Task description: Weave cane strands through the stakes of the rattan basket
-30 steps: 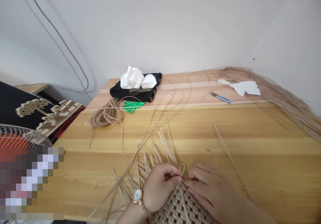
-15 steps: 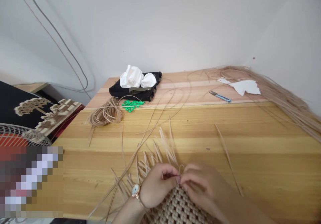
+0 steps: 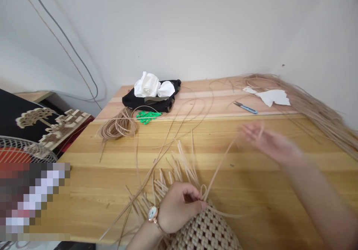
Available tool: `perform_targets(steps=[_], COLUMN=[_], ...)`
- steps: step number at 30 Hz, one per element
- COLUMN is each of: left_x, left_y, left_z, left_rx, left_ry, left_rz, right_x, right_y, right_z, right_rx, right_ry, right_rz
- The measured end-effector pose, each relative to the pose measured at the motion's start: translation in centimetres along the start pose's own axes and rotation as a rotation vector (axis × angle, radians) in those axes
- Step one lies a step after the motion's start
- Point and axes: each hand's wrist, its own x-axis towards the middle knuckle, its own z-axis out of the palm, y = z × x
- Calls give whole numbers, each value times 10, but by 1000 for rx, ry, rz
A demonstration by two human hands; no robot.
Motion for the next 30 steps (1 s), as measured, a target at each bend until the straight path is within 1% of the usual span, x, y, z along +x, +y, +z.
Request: perform_targets(steps=[2, 3, 4, 5, 6, 7, 8, 9, 10, 11, 12, 14, 16, 17, 19, 21, 23, 25, 28, 30], left_x=[1, 1, 1, 1, 1, 1, 1, 1, 1, 0, 0, 0, 0, 0, 0, 0, 0, -1, -2, -3], left_y=[0, 1, 1, 2, 2, 2, 3, 3, 4, 4, 4, 5, 6, 6, 6, 5, 5, 5, 5, 5], left_z=[-1, -1, -1, -1, -1, -1, -2, -2, -3, -3, -4, -5, -6, -7, -8, -10, -9, -8, -5, -3], left_rx=[-13, -19, -26, -34, -41, -48, -57, -65, -74, -81, -89, -106, -123, -134, -148, -164, -174, -175, -146, -117], left_ry=[3, 9, 14, 20, 24, 24, 23, 20, 18, 17, 16, 23, 31, 36, 45, 50, 52, 47, 36, 37], left_rz=[-7, -10, -11, -12, -12, -14, -18, -20, -22, -24, -26, -27, -26, -21, -4, 8, 5, -9, -16, -11], right_x=[11, 8, 0, -14, -31, -50, -69, -86, -101, -112, -119, -125, -123, -121, -118, -117, -115, -112, -109, -108], right_y=[-10, -12, -11, -8, -2, 4, 12, 19, 26, 31, 35, 40, 40, 40, 41, 46, 51, 55, 56, 56], right_z=[-17, -19, -16, -9, 3, 18, 34, 50, 64, 76, 85, 92, 88, 85, 78, 75, 76, 80, 86, 88], right_rx=[3, -7, -25, -68, -232, -422, -562, -676, -761, -824, -865, -875, -788, -698, -424, -86, 169, 271, 274, 262], right_ry=[164, 224, 256, 254, 147, -23, -220, -357, -442, -484, -508, -505, -520, -546, -594, -570, -488, -408, -322, -308], right_rz=[-21, -29, -29, -27, -1, 46, 49, -1, -56, -109, -133, -136, -69, -11, 139, 273, 362, 420, 474, 489])
